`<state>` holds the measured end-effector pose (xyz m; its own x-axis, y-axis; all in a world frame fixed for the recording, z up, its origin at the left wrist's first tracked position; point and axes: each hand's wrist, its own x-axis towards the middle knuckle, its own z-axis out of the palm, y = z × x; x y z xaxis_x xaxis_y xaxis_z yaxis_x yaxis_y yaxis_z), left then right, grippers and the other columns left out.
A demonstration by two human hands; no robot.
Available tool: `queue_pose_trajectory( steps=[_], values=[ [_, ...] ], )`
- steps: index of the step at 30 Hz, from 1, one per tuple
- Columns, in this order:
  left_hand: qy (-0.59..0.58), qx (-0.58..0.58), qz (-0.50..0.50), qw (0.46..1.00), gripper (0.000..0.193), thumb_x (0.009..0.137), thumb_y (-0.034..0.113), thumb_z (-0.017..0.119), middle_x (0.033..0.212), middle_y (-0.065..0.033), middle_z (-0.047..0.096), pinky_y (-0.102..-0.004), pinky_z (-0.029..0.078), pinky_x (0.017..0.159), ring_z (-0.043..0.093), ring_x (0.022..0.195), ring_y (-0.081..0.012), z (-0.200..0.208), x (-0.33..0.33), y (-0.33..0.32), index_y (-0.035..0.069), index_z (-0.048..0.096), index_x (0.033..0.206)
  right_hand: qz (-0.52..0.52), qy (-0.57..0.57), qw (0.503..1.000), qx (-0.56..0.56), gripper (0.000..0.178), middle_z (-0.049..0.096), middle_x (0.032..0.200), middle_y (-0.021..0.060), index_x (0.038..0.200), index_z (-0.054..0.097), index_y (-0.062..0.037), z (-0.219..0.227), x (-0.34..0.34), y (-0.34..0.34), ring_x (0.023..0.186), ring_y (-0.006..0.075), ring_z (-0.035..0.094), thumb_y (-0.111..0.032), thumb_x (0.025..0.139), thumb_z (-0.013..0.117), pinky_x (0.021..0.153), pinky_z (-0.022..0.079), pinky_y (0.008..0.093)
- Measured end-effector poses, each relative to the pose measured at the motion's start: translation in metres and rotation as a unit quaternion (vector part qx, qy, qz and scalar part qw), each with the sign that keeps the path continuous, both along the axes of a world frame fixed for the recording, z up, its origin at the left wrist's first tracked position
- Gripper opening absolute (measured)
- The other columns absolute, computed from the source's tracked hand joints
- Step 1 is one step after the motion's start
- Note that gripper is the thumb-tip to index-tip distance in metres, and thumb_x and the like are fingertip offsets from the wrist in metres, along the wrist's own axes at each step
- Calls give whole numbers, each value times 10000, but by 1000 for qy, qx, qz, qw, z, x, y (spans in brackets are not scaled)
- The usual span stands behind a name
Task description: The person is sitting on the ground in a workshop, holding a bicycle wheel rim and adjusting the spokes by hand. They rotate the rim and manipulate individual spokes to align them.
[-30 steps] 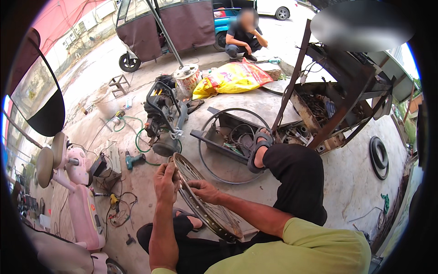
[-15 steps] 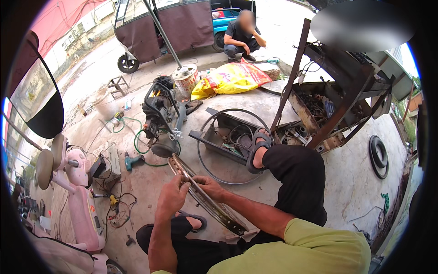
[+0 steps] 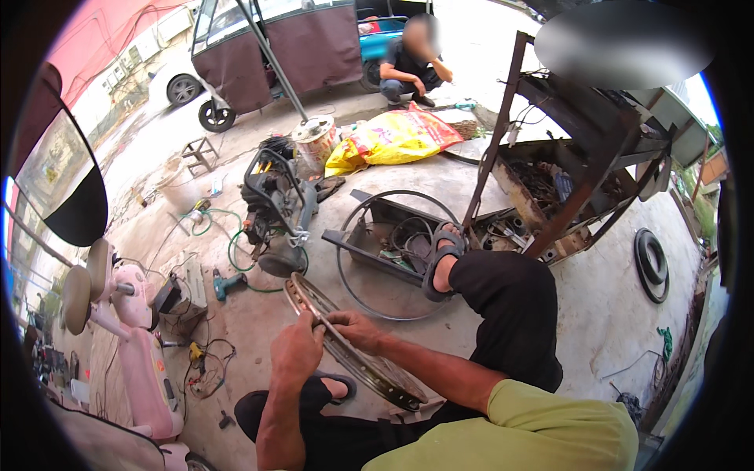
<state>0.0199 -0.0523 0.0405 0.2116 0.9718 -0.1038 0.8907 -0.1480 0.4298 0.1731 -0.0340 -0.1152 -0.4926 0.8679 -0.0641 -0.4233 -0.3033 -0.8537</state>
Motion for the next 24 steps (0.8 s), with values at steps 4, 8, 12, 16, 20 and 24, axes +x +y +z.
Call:
queue_pose_trajectory(
  steps=[4,8,12,16,20,24],
  values=[
    [-2,8,-1,1000,218,931,231,617,849,-211,702,-517,501,743,669,831,-423,1,-6,-2,59,627,1066,9,8,1000,13,267,669,1042,-6,1170,687,-39,5,-15,-1,945,68,584,-209,971,636,850,468,234],
    [-30,-8,2,1000,204,892,170,661,924,-195,714,-490,505,759,675,883,-403,10,3,2,34,633,1043,-10,-34,999,-1,264,662,990,-26,1149,686,-42,1,-6,3,893,41,572,-231,969,642,796,461,209],
    [-37,-12,8,999,192,883,158,670,906,-200,714,-471,510,756,684,871,-390,5,0,2,17,639,1009,19,-29,999,-2,213,637,983,-38,1091,670,-65,-7,-3,3,902,42,560,-240,970,655,801,452,217],
    [-55,-14,16,998,187,870,134,680,890,-210,709,-461,516,760,689,864,-384,0,-3,3,9,635,1002,9,-5,1000,-15,205,643,993,-39,1091,676,-66,15,-4,-2,903,45,564,-229,967,659,810,454,215],
    [-54,-11,9,998,195,860,129,692,888,-213,709,-455,521,755,691,857,-382,4,2,6,6,632,998,-5,5,1000,-9,204,652,1013,-34,1105,681,-60,13,-1,-1,912,48,574,-207,967,655,818,460,213],
    [-57,-5,7,998,214,856,136,695,900,-216,709,-453,520,752,691,859,-379,-3,-1,12,5,626,1010,-6,7,1000,0,196,653,1028,-30,1117,681,-51,12,-1,0,917,49,580,-175,971,641,824,465,217]
  ],
)
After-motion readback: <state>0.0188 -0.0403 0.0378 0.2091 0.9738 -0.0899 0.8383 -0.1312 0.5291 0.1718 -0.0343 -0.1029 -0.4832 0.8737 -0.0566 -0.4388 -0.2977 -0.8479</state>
